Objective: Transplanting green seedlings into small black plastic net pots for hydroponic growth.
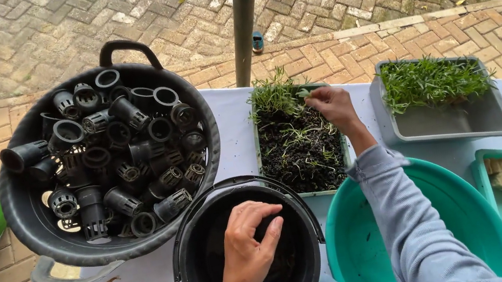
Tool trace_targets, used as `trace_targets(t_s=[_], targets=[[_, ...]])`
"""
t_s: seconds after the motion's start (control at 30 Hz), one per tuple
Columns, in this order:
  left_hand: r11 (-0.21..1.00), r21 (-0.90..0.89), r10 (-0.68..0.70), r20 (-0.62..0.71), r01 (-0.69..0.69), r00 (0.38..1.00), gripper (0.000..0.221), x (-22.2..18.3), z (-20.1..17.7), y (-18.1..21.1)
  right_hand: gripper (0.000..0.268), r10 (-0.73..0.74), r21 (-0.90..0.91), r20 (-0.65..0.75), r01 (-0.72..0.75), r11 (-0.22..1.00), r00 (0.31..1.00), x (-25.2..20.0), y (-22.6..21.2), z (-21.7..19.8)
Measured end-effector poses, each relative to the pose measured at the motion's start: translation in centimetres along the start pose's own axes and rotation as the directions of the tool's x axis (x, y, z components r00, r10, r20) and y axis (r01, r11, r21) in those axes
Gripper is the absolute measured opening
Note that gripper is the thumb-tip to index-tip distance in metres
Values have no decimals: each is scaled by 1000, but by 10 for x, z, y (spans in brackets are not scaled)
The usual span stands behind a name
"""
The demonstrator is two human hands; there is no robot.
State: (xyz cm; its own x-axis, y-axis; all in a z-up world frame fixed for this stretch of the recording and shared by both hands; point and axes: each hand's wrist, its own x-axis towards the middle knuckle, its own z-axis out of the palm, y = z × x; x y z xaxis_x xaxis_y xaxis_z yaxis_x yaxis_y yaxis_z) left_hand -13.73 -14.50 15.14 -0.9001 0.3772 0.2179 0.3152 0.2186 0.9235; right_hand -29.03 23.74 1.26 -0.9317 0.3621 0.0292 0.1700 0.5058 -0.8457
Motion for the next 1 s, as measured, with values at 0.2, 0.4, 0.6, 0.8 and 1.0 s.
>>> trace_targets(t_s=[0.2,0.4,0.6,0.8,1.0], targets=[[999,20,45,12,-45,999,18,9,10,-4,19,-43,164,148,18,986,988,-34,-23,-13],[988,84,129,44,-132,991,21,21,13,1,20,-175,-62,187,189,980,967,-39,-5,-7],[992,99,64,100,-74,993,26,32,21,-13,19,-83,85,239,64,994,967,-59,-6,-6],[981,179,57,88,-72,994,29,56,33,-24,20,-207,114,264,182,977,942,-77,-53,-26],[969,220,85,109,-107,990,33,80,61,-42,26,-263,53,331,260,964,906,-104,-107,-34]])
